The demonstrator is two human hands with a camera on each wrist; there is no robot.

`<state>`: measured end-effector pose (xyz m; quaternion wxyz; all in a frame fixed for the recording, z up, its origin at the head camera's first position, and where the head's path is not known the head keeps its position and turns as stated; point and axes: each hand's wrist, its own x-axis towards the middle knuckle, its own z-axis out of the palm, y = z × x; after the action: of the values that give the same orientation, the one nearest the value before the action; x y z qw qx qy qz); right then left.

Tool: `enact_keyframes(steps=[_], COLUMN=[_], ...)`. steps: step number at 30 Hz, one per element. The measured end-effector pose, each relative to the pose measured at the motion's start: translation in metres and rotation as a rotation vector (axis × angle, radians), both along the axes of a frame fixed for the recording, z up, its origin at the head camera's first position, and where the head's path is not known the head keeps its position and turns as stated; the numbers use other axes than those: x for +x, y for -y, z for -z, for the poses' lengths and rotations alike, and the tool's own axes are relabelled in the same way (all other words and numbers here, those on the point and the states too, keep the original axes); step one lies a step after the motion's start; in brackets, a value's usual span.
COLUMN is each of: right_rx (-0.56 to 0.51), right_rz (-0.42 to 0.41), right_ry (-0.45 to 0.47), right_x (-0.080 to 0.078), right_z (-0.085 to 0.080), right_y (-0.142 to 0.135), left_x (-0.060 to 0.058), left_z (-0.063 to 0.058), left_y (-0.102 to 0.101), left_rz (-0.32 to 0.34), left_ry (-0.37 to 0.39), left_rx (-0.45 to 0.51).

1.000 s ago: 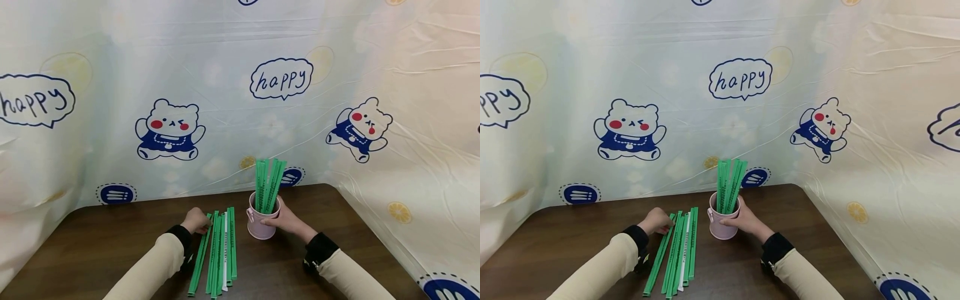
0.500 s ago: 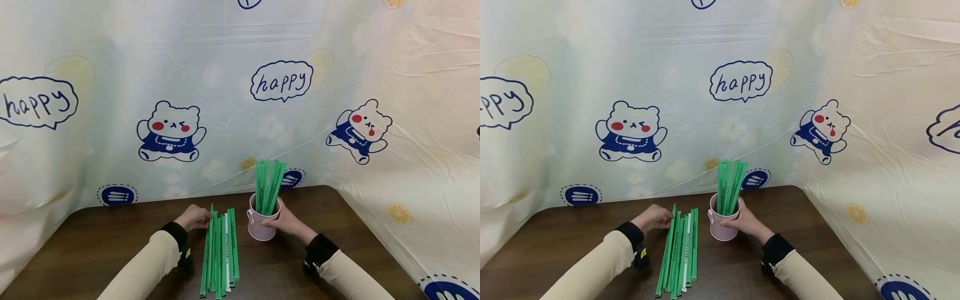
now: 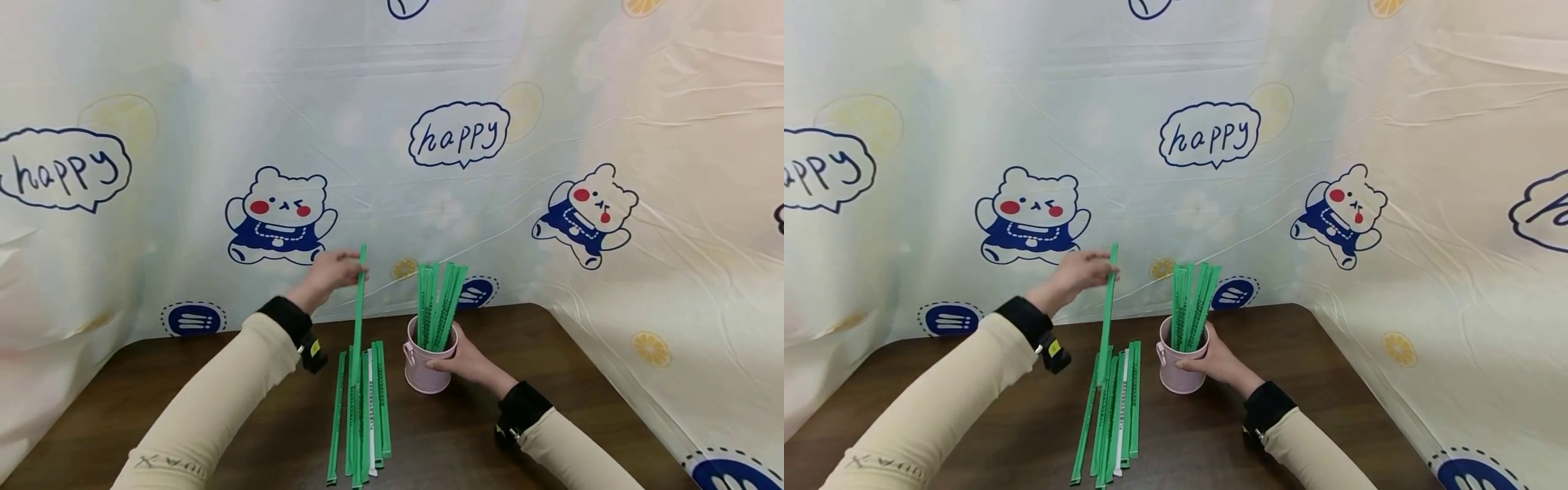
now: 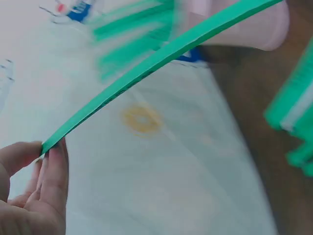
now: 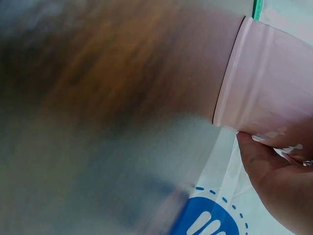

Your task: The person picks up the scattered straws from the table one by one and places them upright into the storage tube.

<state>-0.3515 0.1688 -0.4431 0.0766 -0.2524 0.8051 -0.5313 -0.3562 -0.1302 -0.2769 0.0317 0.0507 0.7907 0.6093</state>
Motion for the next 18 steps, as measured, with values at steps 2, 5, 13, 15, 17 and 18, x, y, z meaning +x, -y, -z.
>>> enact_keyframes(steps=[2, 5, 13, 15, 17, 18], right_rx=[0.003, 0.008, -0.002, -0.009, -0.015, -0.015], right_rz=[-0.001, -0.002, 0.002, -0.01, -0.016, -0.018], right_ry=[0.0, -0.001, -0.013, -0.022, -0.029, -0.031], right_x=[0.0, -0.001, -0.002, -0.002, -0.002, -0.002], right_z=[0.0, 0.0, 0.003, 0.003, 0.004, 0.004], right_y=[0.0, -0.001, -0.001, -0.001, -0.001, -0.001], left_x=[-0.001, -0.002, 0.004, 0.005, 0.007, 0.008], left_z=[-0.021, -0.044, -0.063, -0.061, -0.058, -0.056], left_y=[-0.012, -0.029, -0.075, -0.087, -0.097, -0.102], left_rz=[-0.015, -0.012, 0.034, 0.036, 0.039, 0.041], left_ry=[-0.04, -0.112, -0.268, -0.3, -0.324, -0.334], left_rx=[0.022, 0.043, 0.104, 0.118, 0.128, 0.131])
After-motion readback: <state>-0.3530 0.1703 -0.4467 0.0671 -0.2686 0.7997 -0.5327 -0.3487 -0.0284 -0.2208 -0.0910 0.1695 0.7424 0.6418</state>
